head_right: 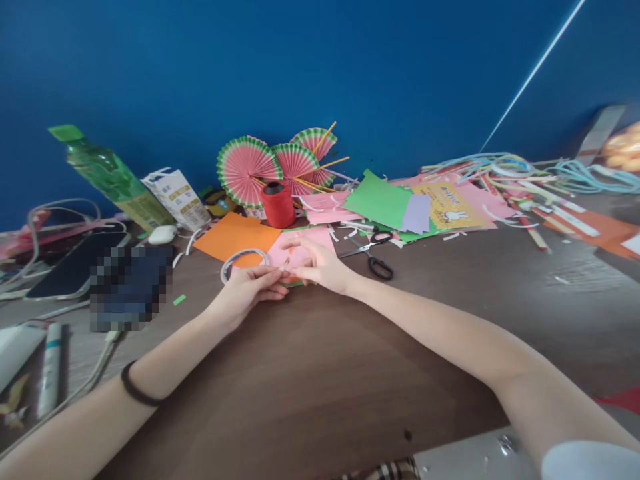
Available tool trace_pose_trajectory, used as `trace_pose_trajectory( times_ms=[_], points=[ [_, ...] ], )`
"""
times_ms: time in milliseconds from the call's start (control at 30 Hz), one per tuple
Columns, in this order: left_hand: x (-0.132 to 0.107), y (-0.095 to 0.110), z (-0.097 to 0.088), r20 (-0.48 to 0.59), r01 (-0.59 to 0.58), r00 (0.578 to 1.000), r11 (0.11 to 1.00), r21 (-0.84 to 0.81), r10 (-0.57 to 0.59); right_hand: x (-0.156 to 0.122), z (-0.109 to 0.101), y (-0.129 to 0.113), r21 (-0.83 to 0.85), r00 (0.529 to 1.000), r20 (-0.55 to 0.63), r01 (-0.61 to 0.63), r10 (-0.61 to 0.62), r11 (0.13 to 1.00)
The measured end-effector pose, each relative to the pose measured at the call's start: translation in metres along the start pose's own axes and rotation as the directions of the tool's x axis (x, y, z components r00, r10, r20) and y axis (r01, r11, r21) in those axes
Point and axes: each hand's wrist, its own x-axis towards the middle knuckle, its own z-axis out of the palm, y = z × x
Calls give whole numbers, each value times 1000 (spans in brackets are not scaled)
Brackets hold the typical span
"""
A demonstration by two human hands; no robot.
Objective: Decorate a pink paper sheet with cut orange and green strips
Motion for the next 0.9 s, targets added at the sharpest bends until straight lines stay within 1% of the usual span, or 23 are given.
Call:
trace_pose_trajectory(
  times_ms=[100, 200, 367, 667, 900],
  points=[
    [-1, 0, 1, 9, 4, 1000, 1000, 11, -4, -1, -1, -3, 7, 1000, 10, -26, 26, 1000],
    [-1, 1, 1, 35, 11, 999, 999, 37, -12, -2, -1, -4, -61, 996, 47, -69, 72, 996],
    [-1, 2, 2, 46, 19, 999, 998, 57, -22, -3, 1, -1, -110, 993, 92, -57, 67, 992],
    [0, 1, 2, 23, 14, 1000, 1000, 22, -15, -3, 3, 1, -162, 999, 35, -5, 11, 987],
    [0, 0, 2, 7, 4, 1000, 998, 70, -4, -2, 6, 2, -195, 1000, 0, -3, 3, 981]
  ],
)
